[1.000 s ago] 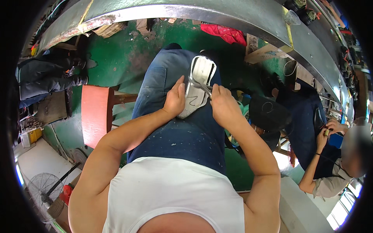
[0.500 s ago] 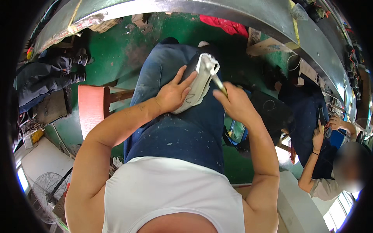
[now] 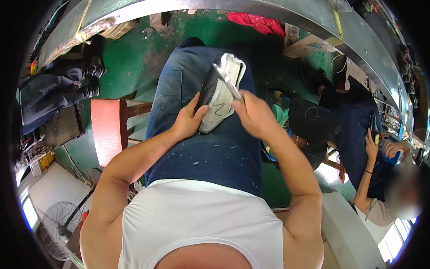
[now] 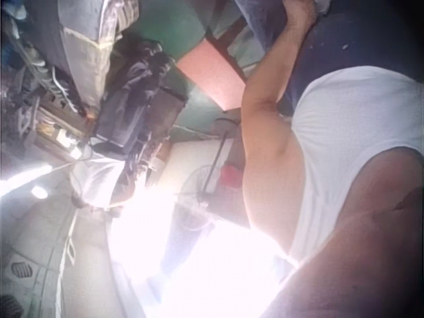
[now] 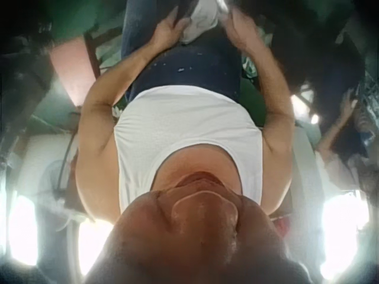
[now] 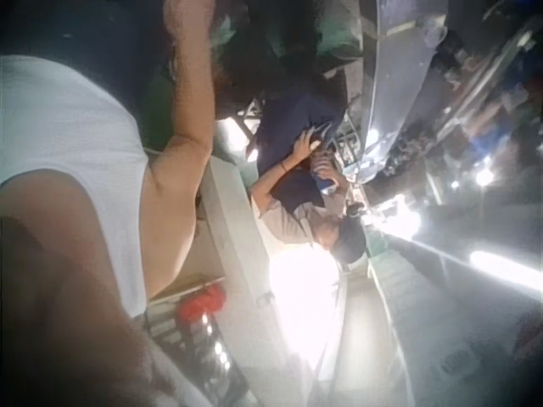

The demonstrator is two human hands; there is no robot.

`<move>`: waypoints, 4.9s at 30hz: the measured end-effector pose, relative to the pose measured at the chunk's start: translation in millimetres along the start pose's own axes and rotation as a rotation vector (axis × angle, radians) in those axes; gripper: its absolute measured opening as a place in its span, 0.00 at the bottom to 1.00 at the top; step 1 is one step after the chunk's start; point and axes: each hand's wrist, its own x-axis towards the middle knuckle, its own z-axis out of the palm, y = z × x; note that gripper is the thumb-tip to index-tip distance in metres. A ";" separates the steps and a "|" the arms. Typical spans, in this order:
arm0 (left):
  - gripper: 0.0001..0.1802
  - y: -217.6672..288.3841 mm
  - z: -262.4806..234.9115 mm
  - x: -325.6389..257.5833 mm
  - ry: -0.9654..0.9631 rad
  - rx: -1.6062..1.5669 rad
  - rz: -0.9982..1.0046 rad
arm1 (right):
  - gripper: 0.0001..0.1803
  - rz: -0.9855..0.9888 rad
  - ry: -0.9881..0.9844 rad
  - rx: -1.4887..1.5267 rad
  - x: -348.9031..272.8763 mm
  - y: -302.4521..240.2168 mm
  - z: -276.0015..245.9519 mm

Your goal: The person manufactures shoes by trimming excess material from the shoe soles and uppers with a trimming knife, then tying the shoelaces by hand.

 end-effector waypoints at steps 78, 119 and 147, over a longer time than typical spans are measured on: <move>0.35 51.8 -6.9 69.6 -0.384 -0.844 -0.250 | 0.20 0.477 -0.241 0.880 -17.9 -0.3 9.9; 0.18 86.6 -25.9 104.6 -0.628 -0.267 -0.479 | 0.30 0.020 -0.268 -0.139 -46.0 -9.7 -14.8; 0.43 84.0 -34.7 87.2 -0.571 -0.458 -0.372 | 0.13 0.073 -0.144 -0.101 -27.5 8.6 5.4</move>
